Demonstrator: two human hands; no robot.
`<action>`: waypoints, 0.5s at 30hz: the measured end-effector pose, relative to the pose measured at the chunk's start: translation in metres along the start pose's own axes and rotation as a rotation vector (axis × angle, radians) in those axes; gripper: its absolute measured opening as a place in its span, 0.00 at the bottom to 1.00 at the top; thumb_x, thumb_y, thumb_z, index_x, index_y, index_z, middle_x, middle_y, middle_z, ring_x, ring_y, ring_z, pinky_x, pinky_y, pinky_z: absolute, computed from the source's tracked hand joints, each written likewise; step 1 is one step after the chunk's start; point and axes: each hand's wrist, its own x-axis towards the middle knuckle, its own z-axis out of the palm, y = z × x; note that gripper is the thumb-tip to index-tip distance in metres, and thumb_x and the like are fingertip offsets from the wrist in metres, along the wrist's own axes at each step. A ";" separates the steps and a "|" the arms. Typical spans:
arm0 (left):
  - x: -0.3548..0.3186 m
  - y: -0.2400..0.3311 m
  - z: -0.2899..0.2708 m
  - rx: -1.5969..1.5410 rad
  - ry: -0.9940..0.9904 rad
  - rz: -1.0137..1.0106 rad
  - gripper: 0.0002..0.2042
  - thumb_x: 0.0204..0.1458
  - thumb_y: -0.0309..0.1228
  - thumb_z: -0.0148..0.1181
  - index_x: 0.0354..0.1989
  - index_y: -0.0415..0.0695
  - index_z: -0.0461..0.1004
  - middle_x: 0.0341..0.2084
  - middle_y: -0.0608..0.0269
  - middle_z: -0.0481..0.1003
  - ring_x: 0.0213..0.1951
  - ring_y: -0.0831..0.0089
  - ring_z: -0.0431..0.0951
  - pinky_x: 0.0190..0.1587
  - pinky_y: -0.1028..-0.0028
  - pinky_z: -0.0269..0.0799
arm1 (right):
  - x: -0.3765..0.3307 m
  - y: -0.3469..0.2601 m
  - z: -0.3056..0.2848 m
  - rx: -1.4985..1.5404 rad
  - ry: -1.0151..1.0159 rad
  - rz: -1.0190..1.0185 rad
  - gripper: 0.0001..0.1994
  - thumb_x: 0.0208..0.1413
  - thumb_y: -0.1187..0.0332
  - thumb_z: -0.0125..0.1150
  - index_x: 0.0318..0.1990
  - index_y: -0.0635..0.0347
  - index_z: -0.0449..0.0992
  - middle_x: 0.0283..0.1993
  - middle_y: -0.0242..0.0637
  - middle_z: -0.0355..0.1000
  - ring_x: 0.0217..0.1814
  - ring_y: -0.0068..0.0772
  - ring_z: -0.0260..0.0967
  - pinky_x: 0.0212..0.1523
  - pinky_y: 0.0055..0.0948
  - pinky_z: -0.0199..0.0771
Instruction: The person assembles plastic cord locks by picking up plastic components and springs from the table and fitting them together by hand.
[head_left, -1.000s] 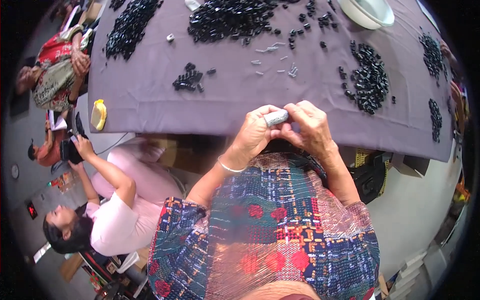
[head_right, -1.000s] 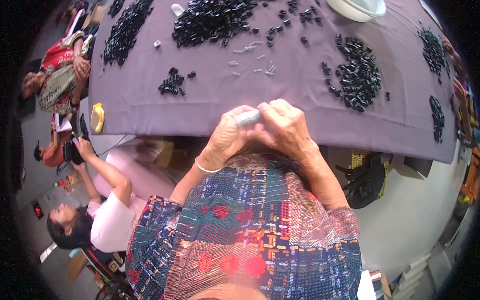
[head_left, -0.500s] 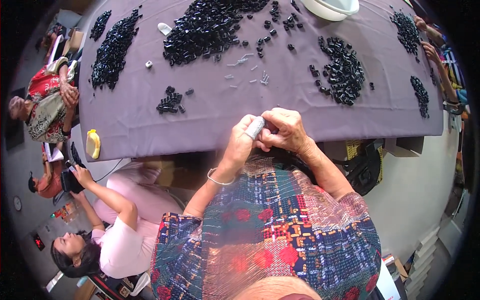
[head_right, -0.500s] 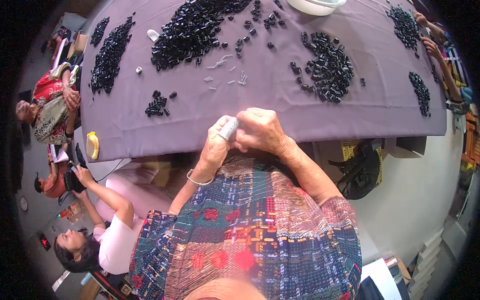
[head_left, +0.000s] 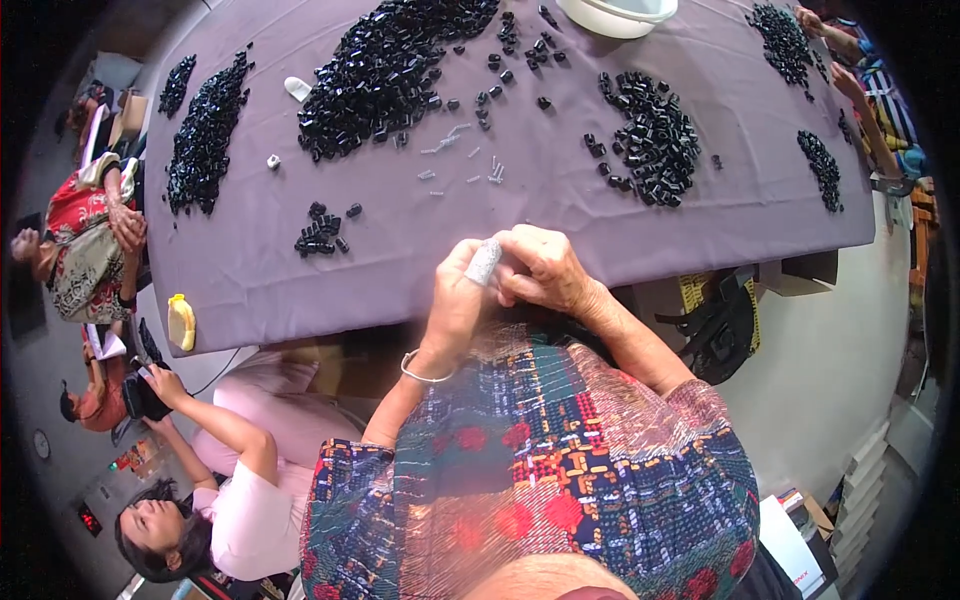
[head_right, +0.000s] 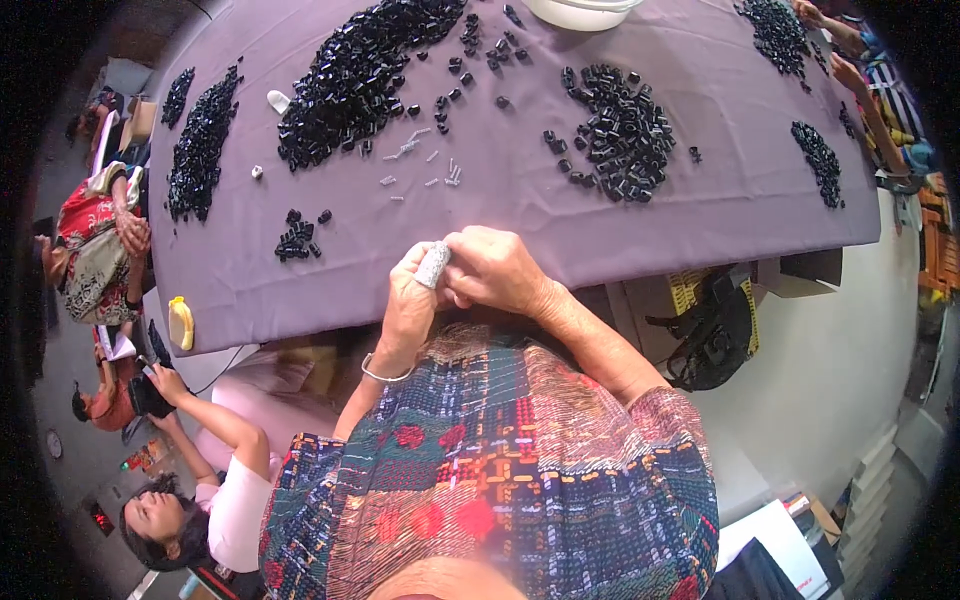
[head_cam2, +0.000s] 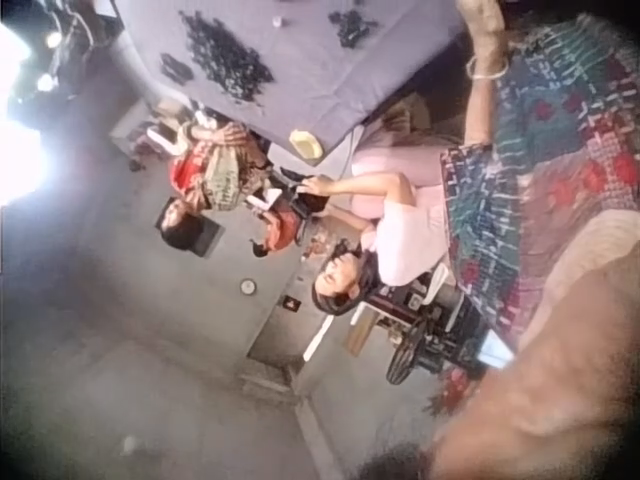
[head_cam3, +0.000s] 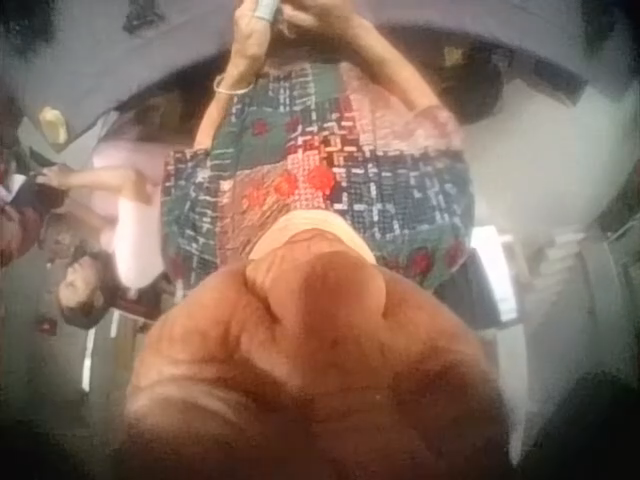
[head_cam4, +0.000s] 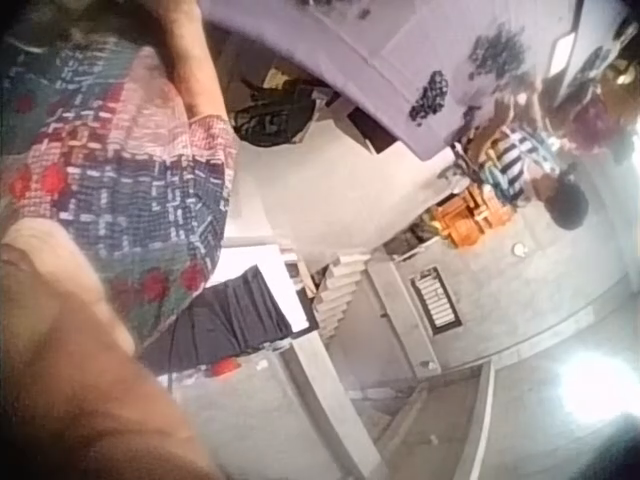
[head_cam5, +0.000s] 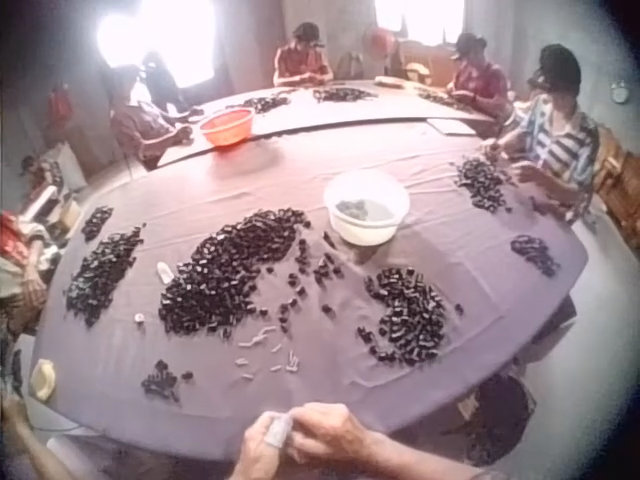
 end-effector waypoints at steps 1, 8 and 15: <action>0.000 0.001 -0.001 -0.057 0.012 -0.034 0.09 0.61 0.32 0.51 0.36 0.37 0.69 0.23 0.65 0.73 0.22 0.81 0.72 0.25 0.82 0.70 | -0.001 -0.001 0.000 -0.077 0.005 -0.018 0.11 0.40 0.73 0.61 0.34 0.62 0.72 0.28 0.41 0.70 0.29 0.41 0.71 0.28 0.34 0.72; 0.004 0.011 -0.034 0.176 0.223 0.296 0.04 0.54 0.24 0.59 0.36 0.39 0.73 0.25 0.67 0.74 0.24 0.83 0.73 0.28 0.82 0.70 | 0.009 0.000 -0.044 -0.444 0.323 -0.095 0.15 0.41 0.79 0.61 0.41 0.62 0.76 0.35 0.41 0.72 0.38 0.40 0.70 0.39 0.34 0.73; 0.026 0.035 -0.096 1.054 0.646 0.802 0.06 0.45 0.24 0.65 0.31 0.41 0.74 0.26 0.62 0.73 0.29 0.68 0.72 0.34 0.70 0.70 | 0.008 0.055 -0.087 -0.878 0.437 0.252 0.12 0.49 0.74 0.59 0.43 0.63 0.73 0.39 0.43 0.69 0.44 0.43 0.68 0.44 0.36 0.70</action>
